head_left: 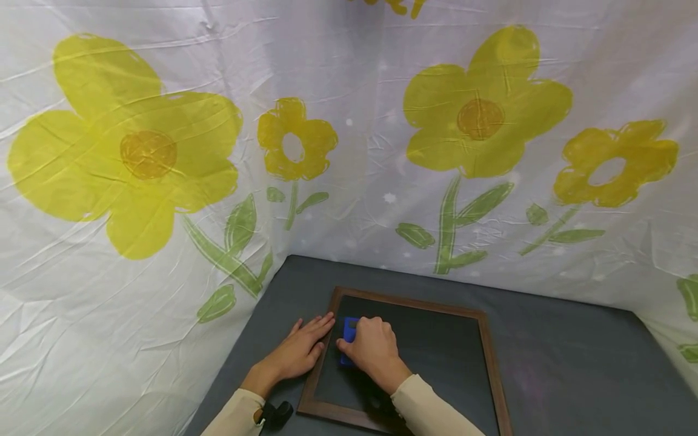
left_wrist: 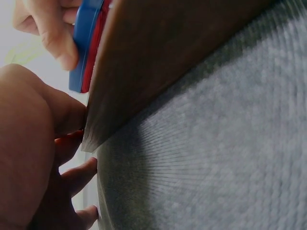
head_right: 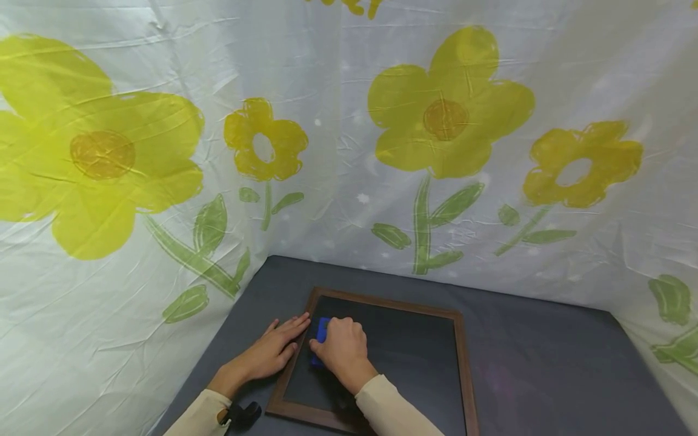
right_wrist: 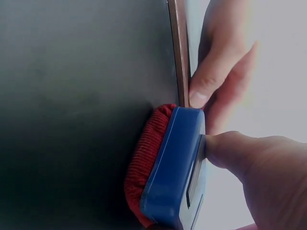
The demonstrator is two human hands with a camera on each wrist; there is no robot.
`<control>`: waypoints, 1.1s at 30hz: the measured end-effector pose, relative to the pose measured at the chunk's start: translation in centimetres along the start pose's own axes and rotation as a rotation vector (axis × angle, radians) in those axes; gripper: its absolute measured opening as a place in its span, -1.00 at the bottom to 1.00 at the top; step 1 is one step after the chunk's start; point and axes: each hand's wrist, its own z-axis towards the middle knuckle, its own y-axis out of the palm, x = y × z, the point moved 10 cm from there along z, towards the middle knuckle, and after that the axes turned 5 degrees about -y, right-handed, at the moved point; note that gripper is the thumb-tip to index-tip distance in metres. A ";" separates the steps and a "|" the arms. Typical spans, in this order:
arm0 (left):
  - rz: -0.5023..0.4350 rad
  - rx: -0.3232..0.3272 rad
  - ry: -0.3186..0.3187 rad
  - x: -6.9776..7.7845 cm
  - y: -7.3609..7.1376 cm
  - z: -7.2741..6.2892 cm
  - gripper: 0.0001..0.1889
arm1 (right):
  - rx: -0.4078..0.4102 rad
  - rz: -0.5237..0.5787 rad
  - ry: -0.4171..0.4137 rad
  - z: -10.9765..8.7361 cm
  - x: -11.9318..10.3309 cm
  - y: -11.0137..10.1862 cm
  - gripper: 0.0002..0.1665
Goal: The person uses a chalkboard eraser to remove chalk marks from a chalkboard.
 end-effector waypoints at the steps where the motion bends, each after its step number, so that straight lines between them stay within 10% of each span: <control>1: 0.000 0.002 0.000 0.0 0.0 0.0 -0.40 | -0.001 0.001 0.005 -0.1 0.2 -0.1 -0.28; 33: -0.017 0.004 0.002 0.2 0.1 -0.1 -0.39 | -0.008 -0.023 0.219 -6.0 13.2 -5.1 -0.29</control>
